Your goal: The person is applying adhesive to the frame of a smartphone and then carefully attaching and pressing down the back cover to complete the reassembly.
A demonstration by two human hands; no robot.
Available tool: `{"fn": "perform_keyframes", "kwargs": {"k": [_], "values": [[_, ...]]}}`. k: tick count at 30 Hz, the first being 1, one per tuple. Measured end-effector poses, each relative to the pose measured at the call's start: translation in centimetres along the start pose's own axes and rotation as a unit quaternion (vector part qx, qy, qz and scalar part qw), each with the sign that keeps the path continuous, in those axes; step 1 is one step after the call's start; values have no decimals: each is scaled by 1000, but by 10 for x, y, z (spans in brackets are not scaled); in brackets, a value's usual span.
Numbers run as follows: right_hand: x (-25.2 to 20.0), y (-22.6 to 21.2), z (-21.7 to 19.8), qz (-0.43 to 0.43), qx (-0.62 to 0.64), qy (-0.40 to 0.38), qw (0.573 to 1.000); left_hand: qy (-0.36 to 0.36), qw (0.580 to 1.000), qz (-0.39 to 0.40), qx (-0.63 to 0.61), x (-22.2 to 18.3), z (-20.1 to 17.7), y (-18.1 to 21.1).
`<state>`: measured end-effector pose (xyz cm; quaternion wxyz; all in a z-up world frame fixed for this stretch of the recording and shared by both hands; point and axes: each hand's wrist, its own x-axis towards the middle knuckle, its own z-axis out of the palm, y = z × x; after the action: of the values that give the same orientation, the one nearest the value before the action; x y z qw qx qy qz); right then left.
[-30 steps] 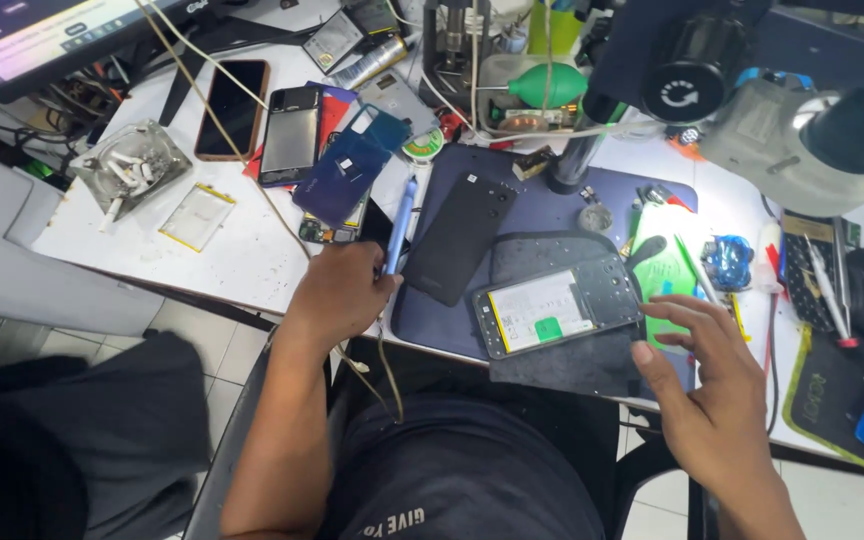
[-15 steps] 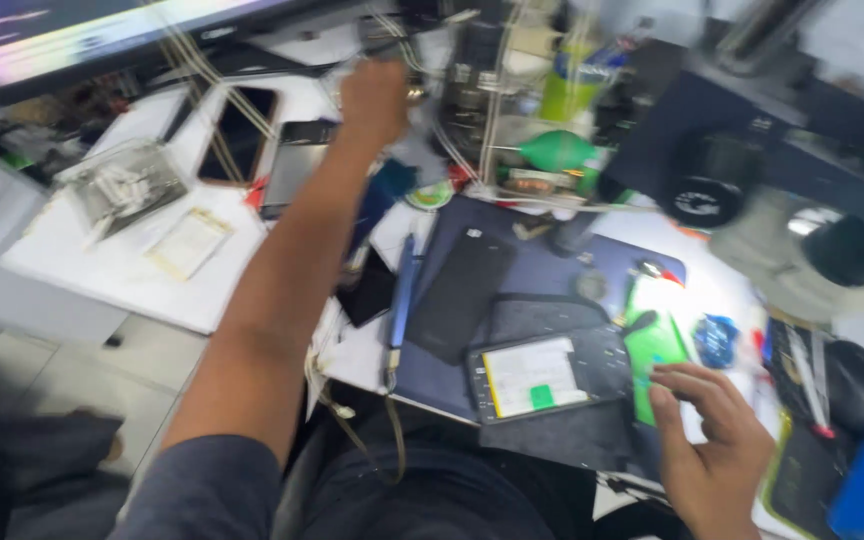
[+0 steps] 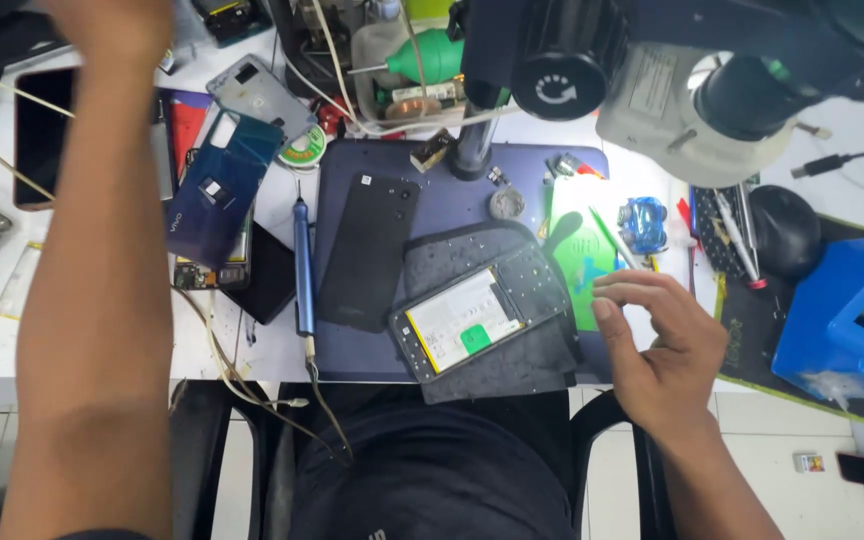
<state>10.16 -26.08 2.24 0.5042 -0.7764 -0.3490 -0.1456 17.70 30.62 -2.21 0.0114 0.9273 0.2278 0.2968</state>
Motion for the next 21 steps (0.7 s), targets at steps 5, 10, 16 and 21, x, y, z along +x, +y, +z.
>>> {"fn": "perform_keyframes", "kwargs": {"k": [5, 10, 16, 21], "values": [[-11, -9, 0, 50, 105, -26, 993, 27, 924, 38, -379, -104, -147, 94], [-24, -25, 13, 200, 366, -156, 895, -114, 736, -28, -667, -200, -213, 209], [-30, -30, 27, 202, 359, -162, 897, -61, 673, -104, -729, -235, -204, 217], [-32, -17, 34, 191, 487, -152, 838, -134, 575, -104, -800, -264, -191, 223]]}}
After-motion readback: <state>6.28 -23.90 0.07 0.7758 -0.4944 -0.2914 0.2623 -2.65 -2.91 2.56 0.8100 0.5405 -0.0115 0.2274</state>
